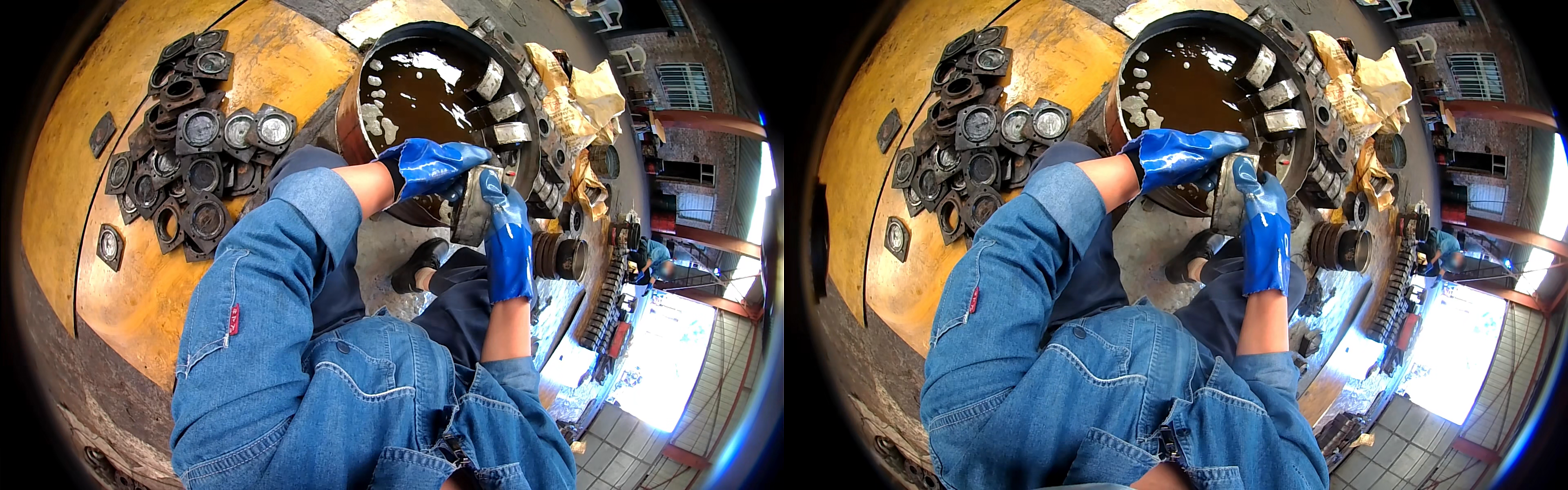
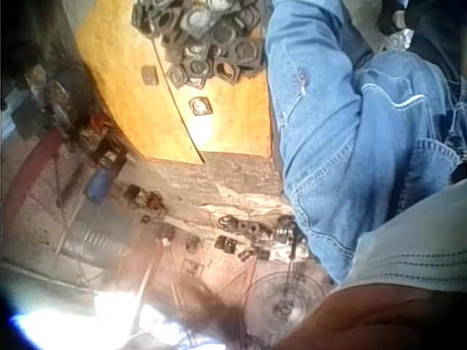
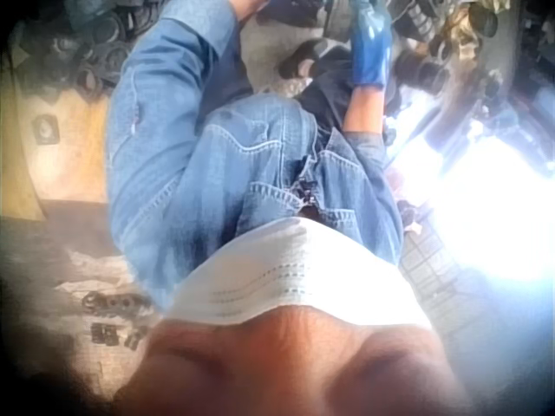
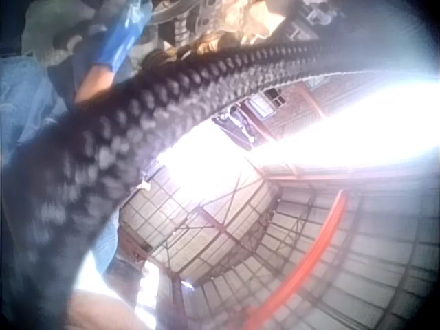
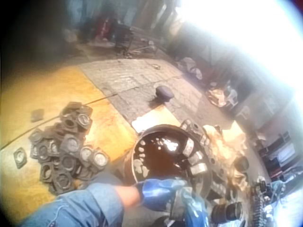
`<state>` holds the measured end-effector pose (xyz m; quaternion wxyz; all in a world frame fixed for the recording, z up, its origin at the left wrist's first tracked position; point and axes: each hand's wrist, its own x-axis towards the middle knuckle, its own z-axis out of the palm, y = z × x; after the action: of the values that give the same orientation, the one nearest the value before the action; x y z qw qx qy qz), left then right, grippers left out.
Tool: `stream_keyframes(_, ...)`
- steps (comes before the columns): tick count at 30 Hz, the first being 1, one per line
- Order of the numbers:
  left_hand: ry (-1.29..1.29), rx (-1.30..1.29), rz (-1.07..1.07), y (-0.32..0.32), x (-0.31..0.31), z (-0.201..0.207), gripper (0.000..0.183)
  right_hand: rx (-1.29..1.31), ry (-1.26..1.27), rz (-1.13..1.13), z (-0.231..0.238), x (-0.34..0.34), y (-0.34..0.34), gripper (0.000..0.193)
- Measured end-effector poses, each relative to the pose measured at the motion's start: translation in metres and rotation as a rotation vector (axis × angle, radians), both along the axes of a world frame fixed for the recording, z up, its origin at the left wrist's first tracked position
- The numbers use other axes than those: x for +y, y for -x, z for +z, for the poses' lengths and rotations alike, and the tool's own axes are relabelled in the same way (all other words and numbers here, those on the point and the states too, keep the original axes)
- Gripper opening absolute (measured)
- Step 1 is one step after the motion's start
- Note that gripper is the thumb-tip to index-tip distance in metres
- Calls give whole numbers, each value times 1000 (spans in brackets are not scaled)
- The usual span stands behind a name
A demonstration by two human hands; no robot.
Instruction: The person cleans various metal engine components by dipping them into a basin of liquid and scrubbing them using a brush.
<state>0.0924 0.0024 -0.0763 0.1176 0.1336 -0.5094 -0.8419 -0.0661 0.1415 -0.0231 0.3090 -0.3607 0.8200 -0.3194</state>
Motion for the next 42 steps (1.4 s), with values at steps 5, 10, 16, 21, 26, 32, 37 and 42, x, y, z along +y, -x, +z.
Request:
stream_keyframes(5, -20, -6, 65, 1, 3, -6, 66, -88, 2, -37, -3, -3, 3, 71)
stream_keyframes(10, -19, -11, 56, -5, 4, 4, 65, -104, -4, -53, -14, -2, 16, 74)
stream_keyframes(16, -56, 23, 38, 2, 2, -8, 65, -93, -27, -60, -15, -4, 15, 74)
stream_keyframes(21, -52, 5, 62, 6, 3, -10, 57, -128, -27, -71, -11, -4, 11, 73)
stream_keyframes(26, -102, 32, 54, 15, 3, -15, 43, -32, -18, -14, -15, -3, 18, 74)
stream_keyframes(32, -93, 14, 43, 16, 0, -15, 46, -61, 16, -12, -3, -3, 5, 77)
stream_keyframes(37, -80, 32, 69, 8, 5, -8, 50, -60, 0, -24, -2, -5, 2, 78)
stream_keyframes(42, -33, 43, 9, 1, 4, 0, 48, -27, 9, -25, 12, 2, -16, 64)
